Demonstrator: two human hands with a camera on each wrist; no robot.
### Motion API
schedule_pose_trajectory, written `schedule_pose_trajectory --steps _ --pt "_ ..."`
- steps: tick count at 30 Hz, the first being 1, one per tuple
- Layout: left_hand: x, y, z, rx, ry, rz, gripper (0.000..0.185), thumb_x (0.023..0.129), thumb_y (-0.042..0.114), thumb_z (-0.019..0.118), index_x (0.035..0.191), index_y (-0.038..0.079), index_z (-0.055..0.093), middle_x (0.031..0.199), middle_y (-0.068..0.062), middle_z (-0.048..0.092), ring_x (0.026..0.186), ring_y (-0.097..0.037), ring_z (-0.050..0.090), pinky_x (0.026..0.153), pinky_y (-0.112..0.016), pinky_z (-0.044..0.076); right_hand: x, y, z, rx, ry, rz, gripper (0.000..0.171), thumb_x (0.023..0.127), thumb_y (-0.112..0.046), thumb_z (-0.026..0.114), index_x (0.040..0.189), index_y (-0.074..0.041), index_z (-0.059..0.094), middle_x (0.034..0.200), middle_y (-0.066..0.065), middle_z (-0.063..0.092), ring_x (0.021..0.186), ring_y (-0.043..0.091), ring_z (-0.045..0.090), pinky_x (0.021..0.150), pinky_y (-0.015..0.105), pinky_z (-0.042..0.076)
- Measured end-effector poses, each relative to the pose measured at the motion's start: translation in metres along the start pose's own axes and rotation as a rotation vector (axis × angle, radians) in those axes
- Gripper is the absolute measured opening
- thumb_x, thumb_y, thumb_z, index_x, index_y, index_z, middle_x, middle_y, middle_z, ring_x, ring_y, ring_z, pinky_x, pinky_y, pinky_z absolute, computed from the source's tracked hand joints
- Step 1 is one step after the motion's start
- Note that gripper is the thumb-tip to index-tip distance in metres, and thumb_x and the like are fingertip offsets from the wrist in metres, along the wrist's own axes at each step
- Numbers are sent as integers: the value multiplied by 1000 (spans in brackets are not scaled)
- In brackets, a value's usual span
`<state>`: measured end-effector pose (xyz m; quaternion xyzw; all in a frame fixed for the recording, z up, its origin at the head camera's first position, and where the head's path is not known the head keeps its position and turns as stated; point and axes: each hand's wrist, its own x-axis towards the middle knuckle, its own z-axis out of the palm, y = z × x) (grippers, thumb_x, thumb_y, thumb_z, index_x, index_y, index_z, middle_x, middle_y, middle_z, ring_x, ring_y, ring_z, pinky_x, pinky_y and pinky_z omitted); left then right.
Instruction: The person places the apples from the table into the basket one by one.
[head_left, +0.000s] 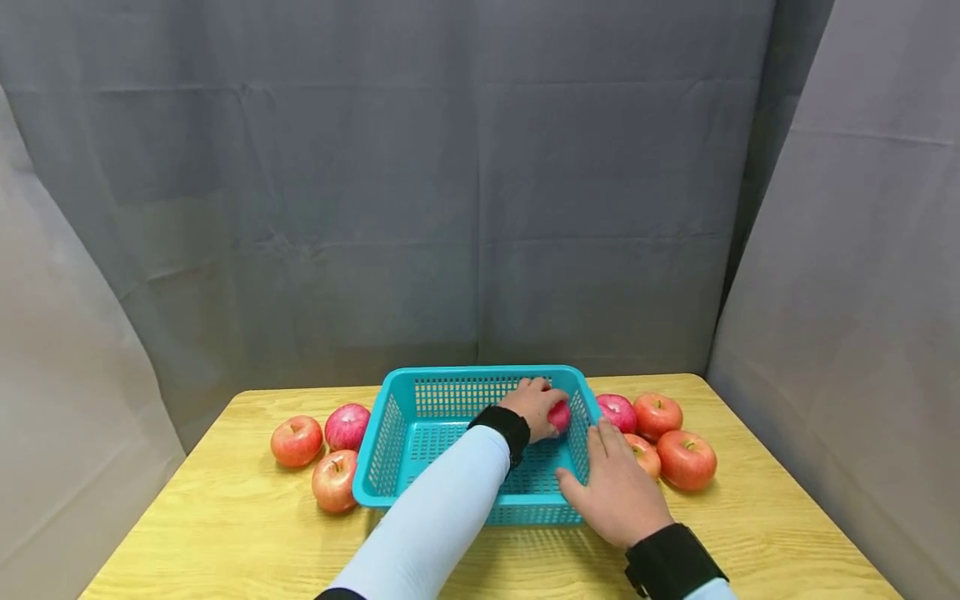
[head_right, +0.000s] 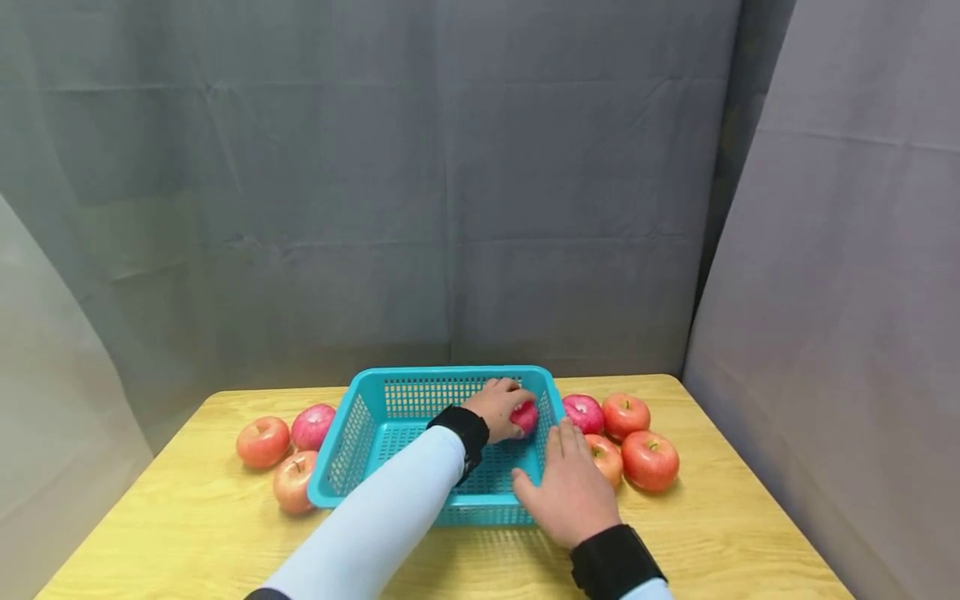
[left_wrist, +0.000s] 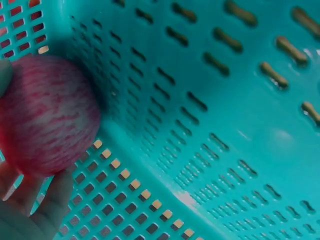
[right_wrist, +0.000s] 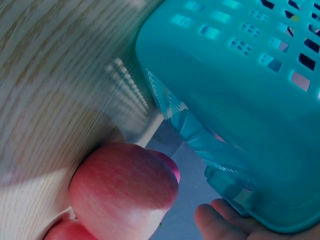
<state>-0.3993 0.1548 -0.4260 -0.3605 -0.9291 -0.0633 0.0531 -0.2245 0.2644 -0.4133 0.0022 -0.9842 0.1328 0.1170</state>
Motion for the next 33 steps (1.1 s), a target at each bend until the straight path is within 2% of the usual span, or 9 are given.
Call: schedule_pose_trajectory --steps 7,15,19,27,33 --pt "3 1 -2 -25 2 7 58 87 39 79 142 34 59 147 -1 50 134 -22 44 104 -35 47 -1 -1 -4 -5 9 6 85 95 -52 59 148 11 41 156 30 32 145 47 28 108 64 35" --pt "0 0 -3 -77 -12 -17 59 86 38 81 141 35 59 148 0 48 132 -21 44 97 -34 51 -2 0 -3 6 -7 14 85 95 -54 58 148 11 41 157 30 31 146 46 26 110 63 33" --pt "-4 -2 -7 -101 11 -7 57 87 37 80 140 32 60 148 -2 48 133 -22 43 99 -34 50 -2 -1 -2 10 5 13 84 96 -53 58 147 12 41 157 30 31 146 45 27 110 63 33" --pt "-21 -5 -28 -161 40 -15 57 89 32 79 141 24 60 146 -6 49 133 -27 43 100 -38 49 -1 -5 -3 10 13 12 84 96 -52 58 147 12 41 157 30 31 146 45 28 111 61 32" --pt "-25 0 -28 -135 72 -23 51 91 34 76 139 24 61 143 -6 51 130 -27 46 97 -39 51 -3 -1 -4 8 6 35 85 94 -52 59 148 12 41 158 29 30 146 45 27 112 61 32"
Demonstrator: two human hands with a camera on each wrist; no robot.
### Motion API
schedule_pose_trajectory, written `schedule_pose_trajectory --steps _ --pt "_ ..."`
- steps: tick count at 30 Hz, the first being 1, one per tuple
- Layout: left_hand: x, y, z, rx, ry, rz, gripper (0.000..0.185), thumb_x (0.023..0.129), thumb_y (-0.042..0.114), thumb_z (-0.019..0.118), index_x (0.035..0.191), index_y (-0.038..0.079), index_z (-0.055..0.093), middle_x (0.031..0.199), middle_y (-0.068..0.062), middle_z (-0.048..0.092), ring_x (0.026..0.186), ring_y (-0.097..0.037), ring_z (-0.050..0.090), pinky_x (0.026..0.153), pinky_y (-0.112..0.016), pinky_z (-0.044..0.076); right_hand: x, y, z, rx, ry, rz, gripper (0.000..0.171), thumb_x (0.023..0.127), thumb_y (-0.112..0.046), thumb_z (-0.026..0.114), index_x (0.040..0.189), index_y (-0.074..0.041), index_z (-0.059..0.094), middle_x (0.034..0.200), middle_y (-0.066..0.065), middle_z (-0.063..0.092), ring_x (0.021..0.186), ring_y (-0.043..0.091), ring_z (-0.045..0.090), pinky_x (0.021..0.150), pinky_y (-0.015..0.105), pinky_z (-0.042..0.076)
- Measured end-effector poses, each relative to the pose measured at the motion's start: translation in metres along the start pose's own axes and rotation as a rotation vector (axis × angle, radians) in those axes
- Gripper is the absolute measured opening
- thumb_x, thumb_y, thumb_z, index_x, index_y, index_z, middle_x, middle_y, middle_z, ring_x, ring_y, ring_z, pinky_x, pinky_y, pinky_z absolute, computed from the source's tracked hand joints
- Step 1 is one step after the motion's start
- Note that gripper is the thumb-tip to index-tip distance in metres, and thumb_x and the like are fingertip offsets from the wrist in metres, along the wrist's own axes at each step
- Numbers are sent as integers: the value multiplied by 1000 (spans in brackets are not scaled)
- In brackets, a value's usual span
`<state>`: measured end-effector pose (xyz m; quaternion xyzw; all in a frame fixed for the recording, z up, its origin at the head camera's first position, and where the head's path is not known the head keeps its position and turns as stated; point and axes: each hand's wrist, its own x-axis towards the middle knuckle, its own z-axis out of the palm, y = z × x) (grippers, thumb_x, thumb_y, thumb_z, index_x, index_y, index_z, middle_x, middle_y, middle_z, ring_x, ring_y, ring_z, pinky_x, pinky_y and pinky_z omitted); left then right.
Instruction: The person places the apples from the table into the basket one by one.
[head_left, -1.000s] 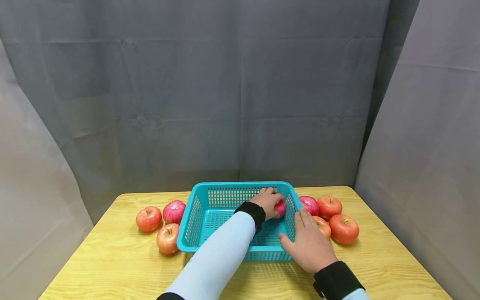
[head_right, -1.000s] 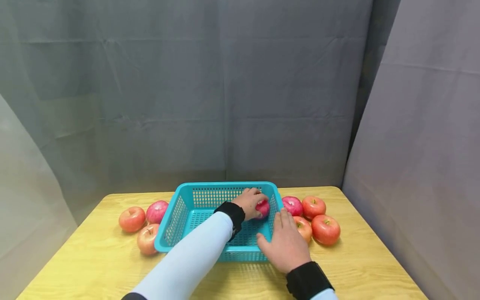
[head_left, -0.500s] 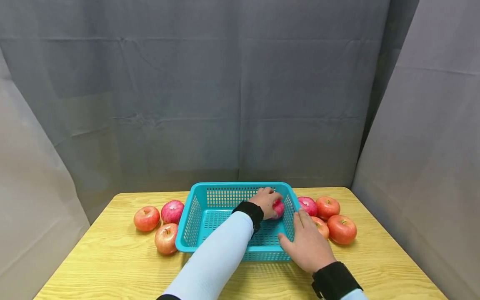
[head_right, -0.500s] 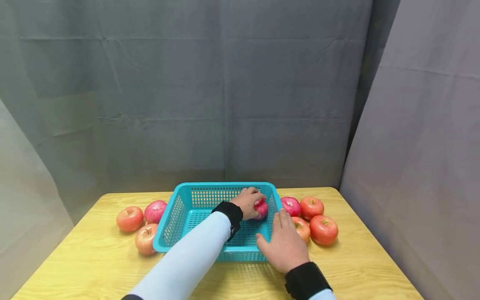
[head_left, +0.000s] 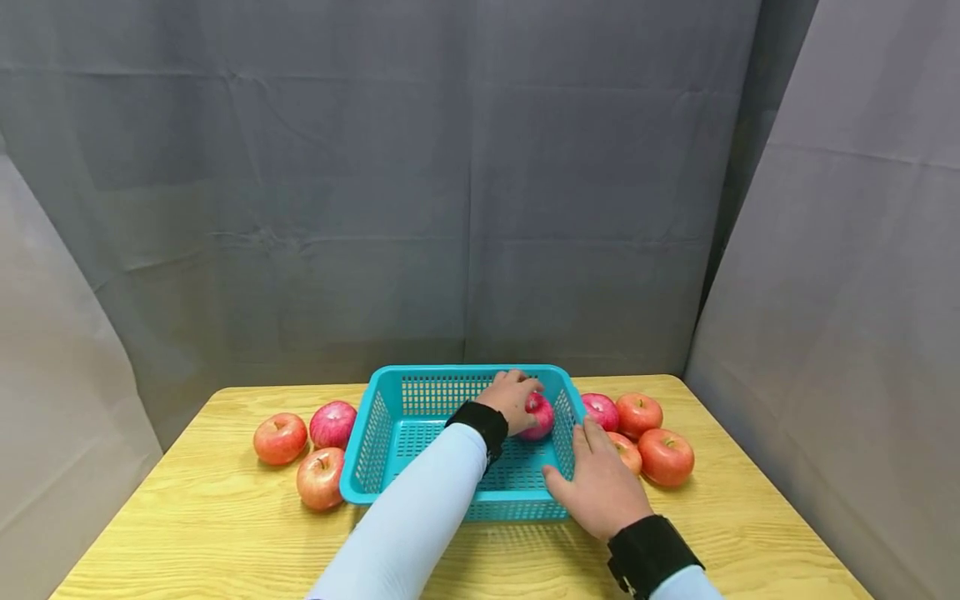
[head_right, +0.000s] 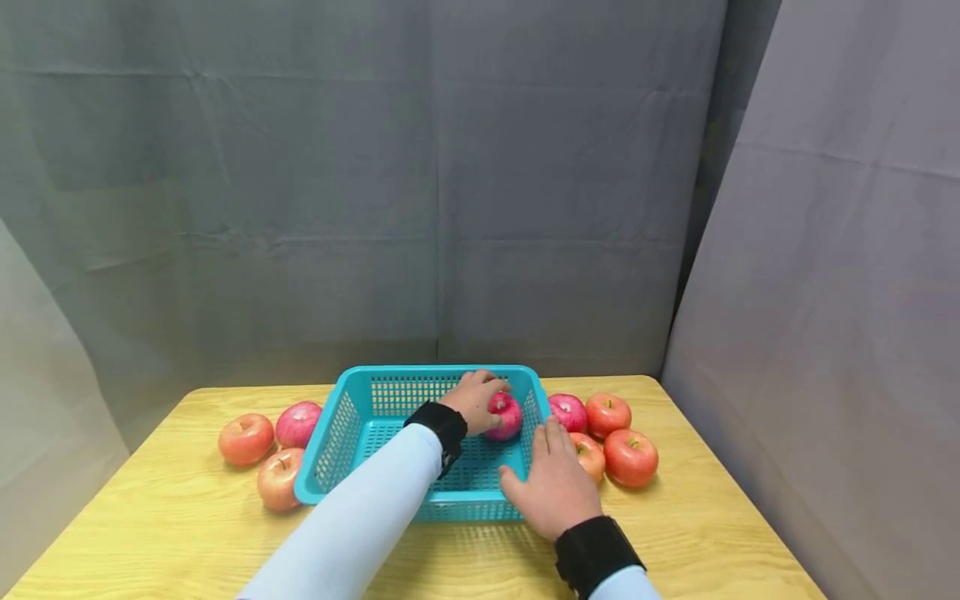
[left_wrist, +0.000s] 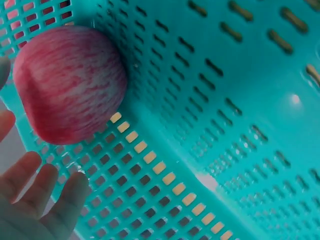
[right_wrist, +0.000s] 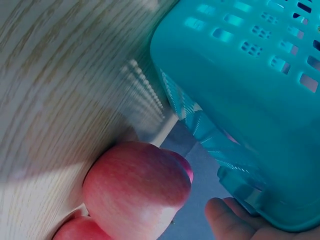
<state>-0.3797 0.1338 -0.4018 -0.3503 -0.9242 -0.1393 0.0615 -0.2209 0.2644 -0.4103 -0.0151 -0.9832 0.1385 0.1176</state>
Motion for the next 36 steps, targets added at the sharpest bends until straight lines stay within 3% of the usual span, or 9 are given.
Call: schedule_pose_trajectory --steps 10,23,36 --pt "-10 -3 -21 34 25 -6 51 95 36 71 143 23 59 145 -7 50 133 -28 44 99 -41 50 8 6 -8 1 -9 -22 88 96 -57 56 148 13 40 158 31 29 146 46 27 110 62 34" --pt "-28 -33 -44 72 -9 -115 51 96 39 68 144 25 57 141 -6 52 130 -26 46 95 -41 52 14 19 -10 -25 -23 -13 93 95 -61 55 147 14 39 157 33 27 145 48 27 107 64 36" --pt "-45 -60 -75 74 0 -155 49 96 37 69 141 20 59 138 -12 53 127 -32 49 93 -44 51 21 31 -9 -27 -22 -23 95 95 -63 53 147 16 38 156 35 26 143 50 28 107 66 35"
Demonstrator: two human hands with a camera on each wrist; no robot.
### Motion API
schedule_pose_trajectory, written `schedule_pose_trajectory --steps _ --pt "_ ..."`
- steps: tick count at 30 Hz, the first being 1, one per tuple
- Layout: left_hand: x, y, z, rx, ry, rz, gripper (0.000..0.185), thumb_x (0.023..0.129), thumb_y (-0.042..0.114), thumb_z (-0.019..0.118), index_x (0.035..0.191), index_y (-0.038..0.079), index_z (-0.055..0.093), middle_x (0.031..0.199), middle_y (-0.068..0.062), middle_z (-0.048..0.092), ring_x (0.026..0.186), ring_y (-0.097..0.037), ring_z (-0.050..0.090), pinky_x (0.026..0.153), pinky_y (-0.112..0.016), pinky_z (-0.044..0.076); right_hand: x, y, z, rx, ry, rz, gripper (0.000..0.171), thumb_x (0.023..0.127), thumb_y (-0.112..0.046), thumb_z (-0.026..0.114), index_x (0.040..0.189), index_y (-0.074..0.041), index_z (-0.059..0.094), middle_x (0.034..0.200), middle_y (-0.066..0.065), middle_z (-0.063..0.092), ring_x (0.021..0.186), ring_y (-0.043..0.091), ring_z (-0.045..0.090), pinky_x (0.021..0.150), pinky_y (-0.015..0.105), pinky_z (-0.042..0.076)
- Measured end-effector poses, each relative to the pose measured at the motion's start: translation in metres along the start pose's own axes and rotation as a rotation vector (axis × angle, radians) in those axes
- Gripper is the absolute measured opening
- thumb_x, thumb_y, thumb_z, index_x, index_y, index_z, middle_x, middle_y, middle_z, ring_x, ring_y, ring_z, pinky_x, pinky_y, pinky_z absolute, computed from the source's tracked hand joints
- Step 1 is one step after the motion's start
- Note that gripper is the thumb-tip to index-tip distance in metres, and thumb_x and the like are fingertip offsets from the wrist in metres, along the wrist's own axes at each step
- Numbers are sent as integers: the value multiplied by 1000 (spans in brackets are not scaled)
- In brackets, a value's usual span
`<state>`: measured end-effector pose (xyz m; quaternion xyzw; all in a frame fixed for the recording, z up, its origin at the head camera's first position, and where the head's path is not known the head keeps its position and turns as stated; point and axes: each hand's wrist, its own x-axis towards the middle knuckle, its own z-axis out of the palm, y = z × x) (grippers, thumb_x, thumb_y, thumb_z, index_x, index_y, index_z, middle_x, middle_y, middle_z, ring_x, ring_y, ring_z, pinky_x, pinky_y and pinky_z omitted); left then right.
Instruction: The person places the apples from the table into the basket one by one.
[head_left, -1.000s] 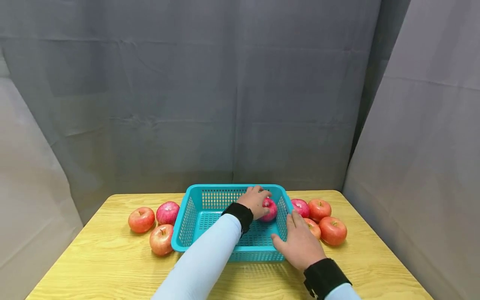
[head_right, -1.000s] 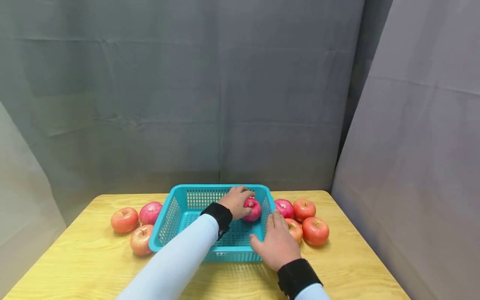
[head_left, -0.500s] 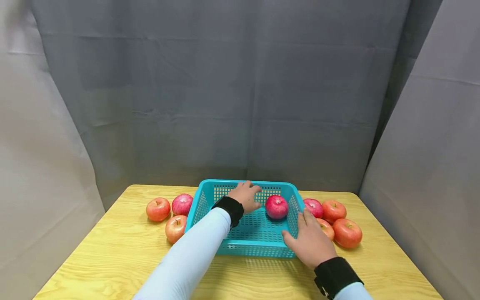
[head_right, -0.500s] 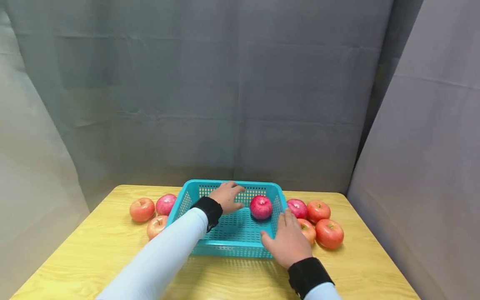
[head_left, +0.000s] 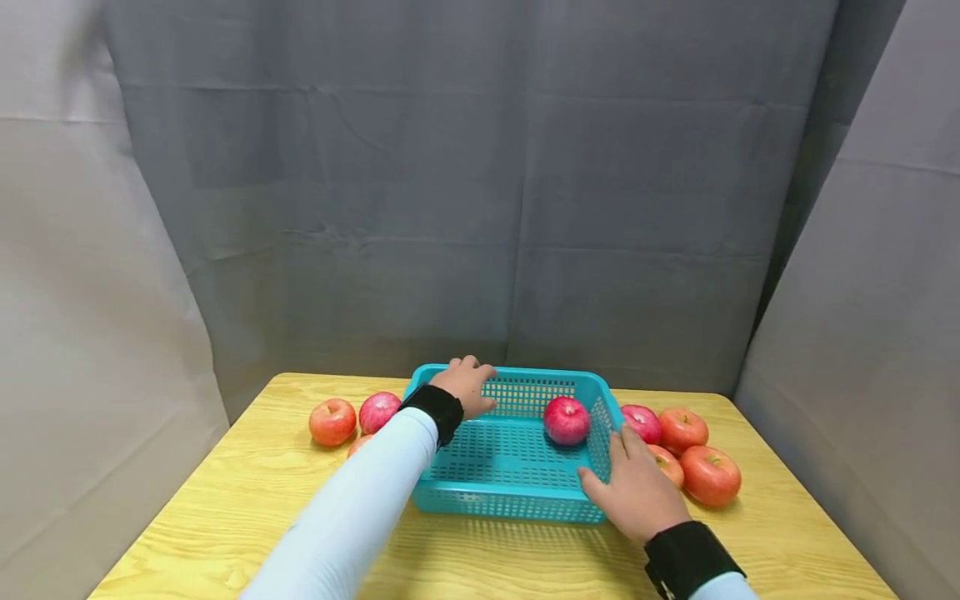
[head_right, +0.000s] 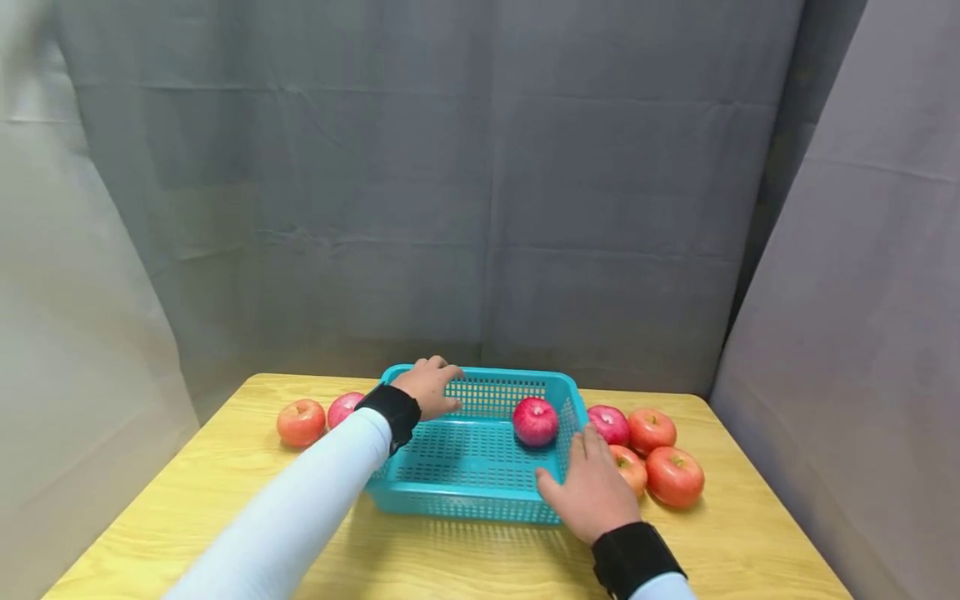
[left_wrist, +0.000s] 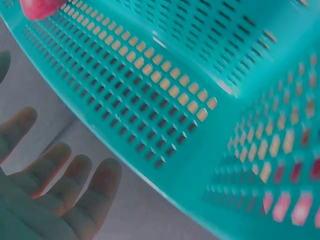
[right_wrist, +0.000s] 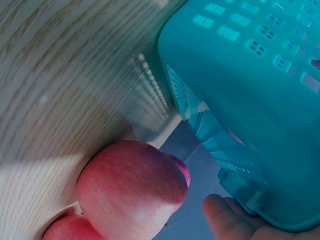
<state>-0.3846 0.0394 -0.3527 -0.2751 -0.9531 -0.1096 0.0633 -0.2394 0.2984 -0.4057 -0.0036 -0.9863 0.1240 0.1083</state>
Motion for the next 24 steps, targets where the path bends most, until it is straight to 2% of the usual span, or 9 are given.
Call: schedule_pose_trajectory --steps 10,16,24 --pt "-7 -24 -16 1 -13 -32 51 96 37 68 143 19 57 140 -13 53 129 -33 48 101 -48 48 0 5 -1 -7 2 4 98 95 -66 52 146 16 38 156 36 26 143 50 28 107 66 35" --pt "-14 -37 -23 -20 -14 -48 51 97 36 68 143 18 57 142 -14 51 130 -35 47 100 -49 48 1 6 0 -5 -13 14 100 94 -67 52 146 16 38 156 36 25 143 50 27 107 67 34" --pt "-22 -67 -24 -9 -3 -90 52 96 36 68 142 16 58 141 -16 51 129 -37 47 98 -52 48 2 2 0 -3 -19 19 100 94 -68 52 146 16 38 156 37 25 143 51 27 106 68 34"
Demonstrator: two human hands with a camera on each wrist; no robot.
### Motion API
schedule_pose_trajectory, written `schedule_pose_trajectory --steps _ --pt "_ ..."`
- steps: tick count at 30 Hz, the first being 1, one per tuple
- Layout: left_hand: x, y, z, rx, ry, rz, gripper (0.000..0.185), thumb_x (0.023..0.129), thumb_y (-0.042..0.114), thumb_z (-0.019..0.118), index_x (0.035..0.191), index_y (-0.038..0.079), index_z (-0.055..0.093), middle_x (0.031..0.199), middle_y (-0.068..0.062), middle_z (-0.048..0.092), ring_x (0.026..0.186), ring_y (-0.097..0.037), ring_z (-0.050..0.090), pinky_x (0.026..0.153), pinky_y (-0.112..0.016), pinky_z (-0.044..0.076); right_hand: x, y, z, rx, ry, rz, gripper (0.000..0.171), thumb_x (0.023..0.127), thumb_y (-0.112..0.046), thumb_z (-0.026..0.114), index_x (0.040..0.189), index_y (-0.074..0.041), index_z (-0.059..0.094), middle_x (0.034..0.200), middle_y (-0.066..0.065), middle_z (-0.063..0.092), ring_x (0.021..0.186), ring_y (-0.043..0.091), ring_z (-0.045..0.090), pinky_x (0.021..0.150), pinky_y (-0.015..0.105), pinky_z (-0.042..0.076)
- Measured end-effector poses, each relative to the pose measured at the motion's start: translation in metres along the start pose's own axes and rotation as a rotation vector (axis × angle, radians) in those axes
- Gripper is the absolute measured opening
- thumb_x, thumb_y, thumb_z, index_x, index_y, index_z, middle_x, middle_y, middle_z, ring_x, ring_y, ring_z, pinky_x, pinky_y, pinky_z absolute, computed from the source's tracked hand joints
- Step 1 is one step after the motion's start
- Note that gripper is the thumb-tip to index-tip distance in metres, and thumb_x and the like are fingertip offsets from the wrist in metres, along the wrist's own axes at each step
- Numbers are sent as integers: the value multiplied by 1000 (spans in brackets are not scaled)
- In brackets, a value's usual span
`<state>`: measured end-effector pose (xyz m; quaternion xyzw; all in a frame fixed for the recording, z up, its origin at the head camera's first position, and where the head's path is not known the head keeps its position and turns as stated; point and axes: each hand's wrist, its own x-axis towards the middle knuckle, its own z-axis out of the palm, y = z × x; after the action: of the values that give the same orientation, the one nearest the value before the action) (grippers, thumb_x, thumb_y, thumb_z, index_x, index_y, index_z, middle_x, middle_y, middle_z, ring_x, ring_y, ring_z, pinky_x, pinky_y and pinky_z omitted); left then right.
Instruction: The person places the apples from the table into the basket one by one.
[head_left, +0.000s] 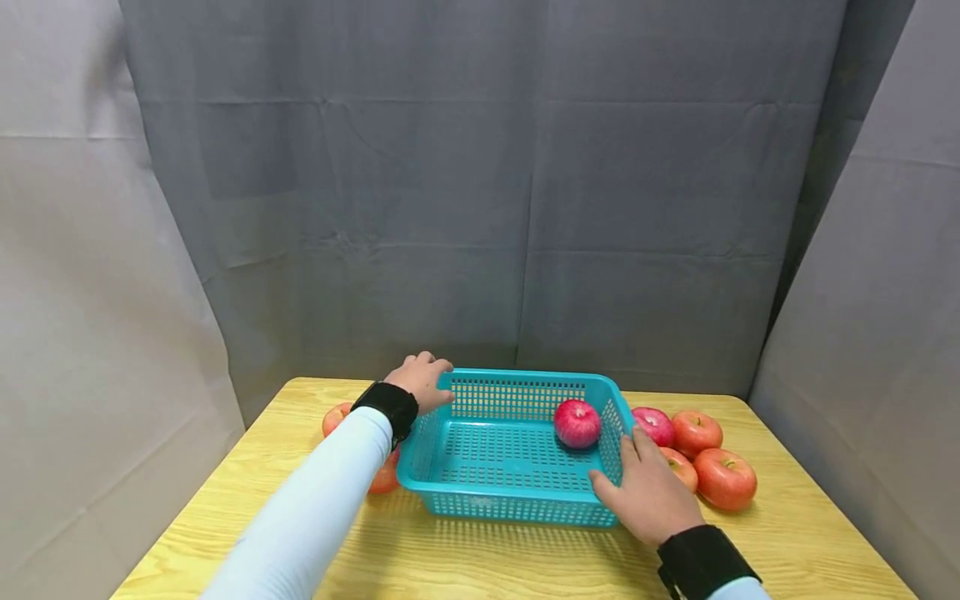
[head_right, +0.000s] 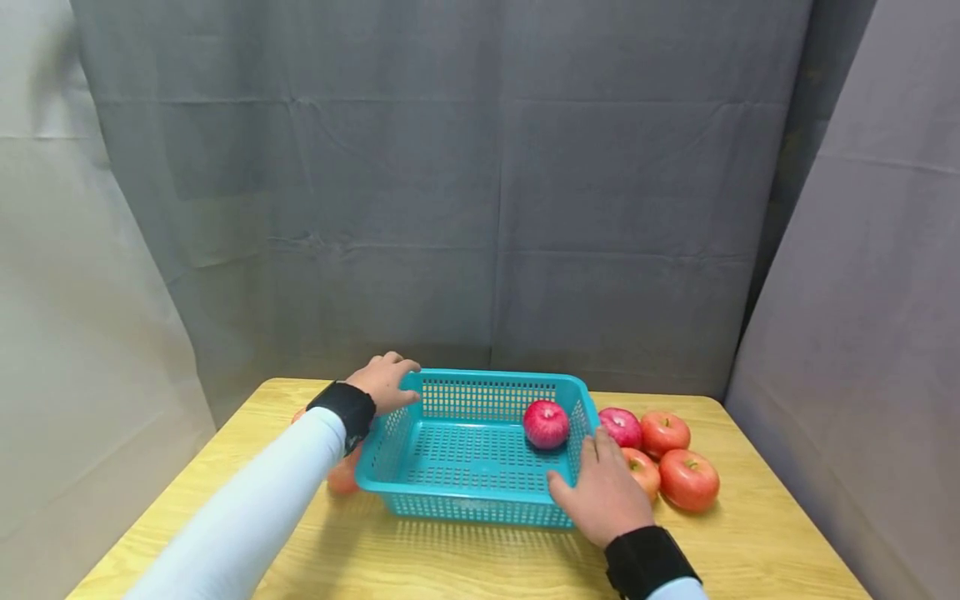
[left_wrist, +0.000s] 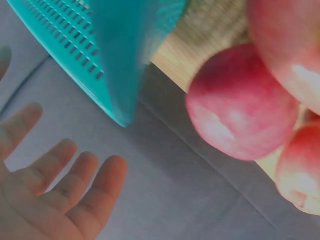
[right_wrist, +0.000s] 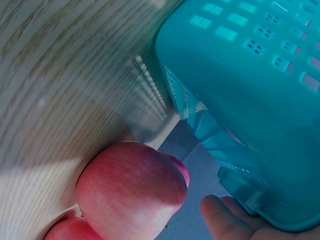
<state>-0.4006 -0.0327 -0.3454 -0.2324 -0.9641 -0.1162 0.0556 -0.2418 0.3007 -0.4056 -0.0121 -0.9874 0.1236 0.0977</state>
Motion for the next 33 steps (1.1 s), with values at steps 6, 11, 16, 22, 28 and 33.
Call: schedule_pose_trajectory --steps 6,11,16,22,28,33 --pt "-6 -24 3 -10 1 -43 53 94 35 69 142 14 58 141 -18 51 129 -39 47 99 -54 47 0 2 2 -1 22 -14 98 94 -67 52 145 16 39 155 37 27 142 51 29 105 67 35" --pt "-10 -44 9 -11 9 -81 53 93 34 71 140 12 59 138 -19 53 126 -41 48 99 -57 47 0 4 3 3 33 -26 98 95 -67 51 145 17 40 155 37 26 142 51 29 105 67 36" --pt "-14 -65 16 -52 -2 -123 53 94 33 70 141 12 59 141 -20 51 127 -42 47 101 -60 45 -1 5 3 3 27 -20 98 95 -67 51 146 16 40 156 37 26 142 51 29 105 67 36" --pt "-23 -84 21 -61 -13 -172 54 94 34 70 141 10 58 140 -23 50 124 -44 47 99 -62 46 -1 5 4 -1 33 -20 97 95 -66 52 145 16 40 155 36 27 142 51 30 104 67 36" --pt "-31 -103 26 -23 8 -186 53 93 32 69 139 8 60 135 -25 52 120 -44 49 98 -60 46 -1 4 4 6 40 -23 96 95 -65 52 146 16 39 156 36 27 142 51 29 105 67 36" --pt "-34 -127 39 -17 27 -214 52 91 31 68 137 7 61 134 -26 52 119 -46 49 98 -62 45 -1 3 4 11 47 -26 96 95 -65 53 147 15 38 156 35 27 142 50 29 104 67 37"
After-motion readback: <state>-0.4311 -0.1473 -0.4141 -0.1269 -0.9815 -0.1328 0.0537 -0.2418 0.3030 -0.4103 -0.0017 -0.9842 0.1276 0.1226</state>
